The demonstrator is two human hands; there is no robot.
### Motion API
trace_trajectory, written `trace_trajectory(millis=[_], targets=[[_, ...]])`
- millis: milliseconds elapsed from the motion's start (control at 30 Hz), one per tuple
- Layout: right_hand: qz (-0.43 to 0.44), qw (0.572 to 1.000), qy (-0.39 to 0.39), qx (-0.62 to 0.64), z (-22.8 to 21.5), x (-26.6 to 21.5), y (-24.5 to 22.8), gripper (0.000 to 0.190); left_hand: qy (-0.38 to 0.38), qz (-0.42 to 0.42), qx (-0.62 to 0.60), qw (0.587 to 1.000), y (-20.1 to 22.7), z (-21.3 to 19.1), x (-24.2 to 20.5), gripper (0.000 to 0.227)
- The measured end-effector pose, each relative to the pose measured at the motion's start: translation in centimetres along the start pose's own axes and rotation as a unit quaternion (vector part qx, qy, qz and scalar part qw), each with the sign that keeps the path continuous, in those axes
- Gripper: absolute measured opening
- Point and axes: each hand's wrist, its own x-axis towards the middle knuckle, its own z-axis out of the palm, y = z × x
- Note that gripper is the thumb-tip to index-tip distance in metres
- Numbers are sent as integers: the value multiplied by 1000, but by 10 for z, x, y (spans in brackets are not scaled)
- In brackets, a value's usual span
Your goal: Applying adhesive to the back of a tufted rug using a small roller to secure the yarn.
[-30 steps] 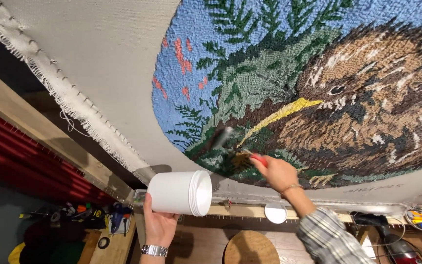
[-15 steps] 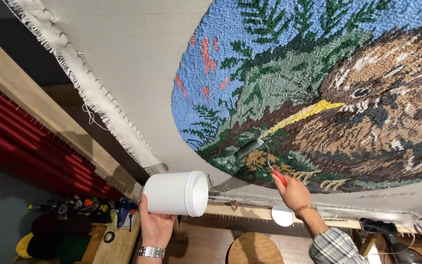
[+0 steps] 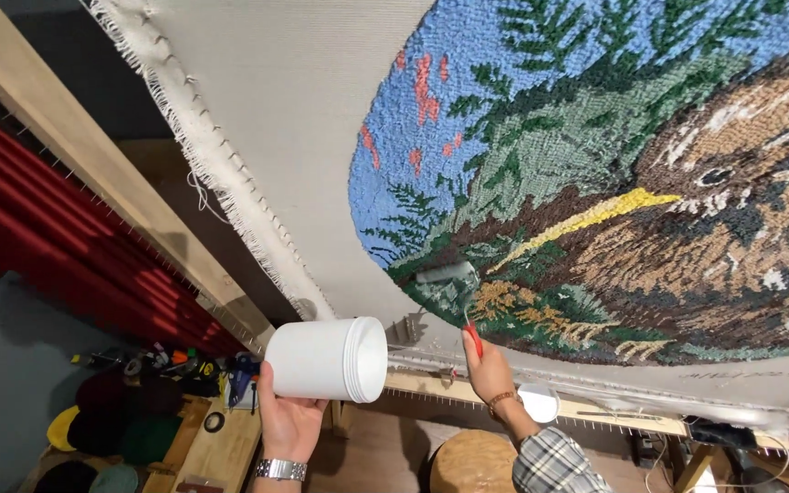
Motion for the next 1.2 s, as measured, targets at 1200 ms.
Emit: trace_trajectory(millis=[1200], targets=[[16, 993, -86, 77, 24, -40, -3, 63, -5, 37, -4, 999, 8, -26, -7, 82]])
